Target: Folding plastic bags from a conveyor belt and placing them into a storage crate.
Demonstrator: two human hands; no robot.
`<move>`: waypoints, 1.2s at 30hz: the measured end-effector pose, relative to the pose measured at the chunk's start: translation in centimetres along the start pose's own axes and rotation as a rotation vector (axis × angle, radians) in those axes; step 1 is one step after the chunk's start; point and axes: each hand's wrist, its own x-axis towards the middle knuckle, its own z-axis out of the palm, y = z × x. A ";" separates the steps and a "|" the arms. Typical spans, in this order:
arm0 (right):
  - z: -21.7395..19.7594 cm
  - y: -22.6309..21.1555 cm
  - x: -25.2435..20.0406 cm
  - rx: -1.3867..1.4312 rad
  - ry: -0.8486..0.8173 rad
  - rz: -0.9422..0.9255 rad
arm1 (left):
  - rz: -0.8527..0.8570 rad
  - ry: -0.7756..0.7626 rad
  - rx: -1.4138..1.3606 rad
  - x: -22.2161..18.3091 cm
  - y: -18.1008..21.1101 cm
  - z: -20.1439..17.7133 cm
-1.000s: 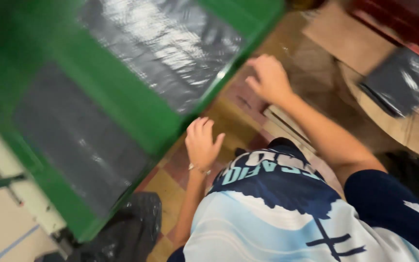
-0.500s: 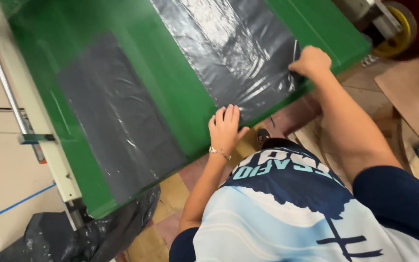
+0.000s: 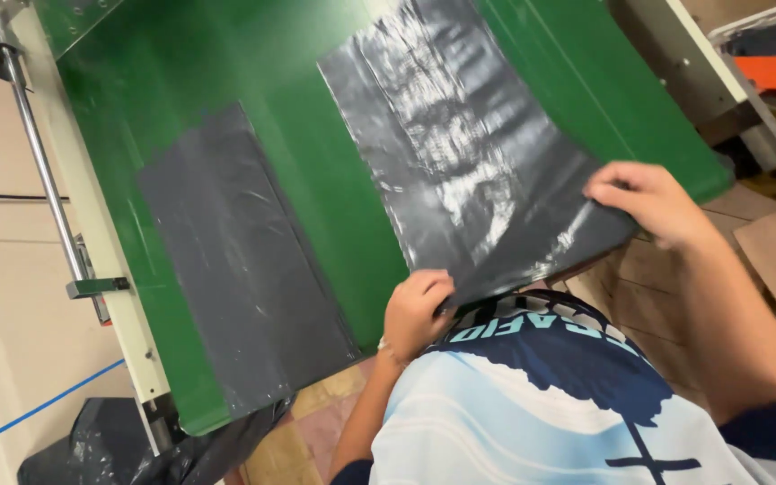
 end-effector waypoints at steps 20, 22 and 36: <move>6.6 -7.7 32.0 0.144 -0.297 0.533 | -0.766 0.119 0.174 17.1 -31.3 2.9; 7.0 -8.4 32.3 -0.233 -0.135 0.453 | -0.767 0.085 0.224 16.8 -31.6 3.5; 11.4 -3.8 41.5 -1.193 -0.303 0.022 | -0.578 0.259 0.149 18.1 -19.6 4.0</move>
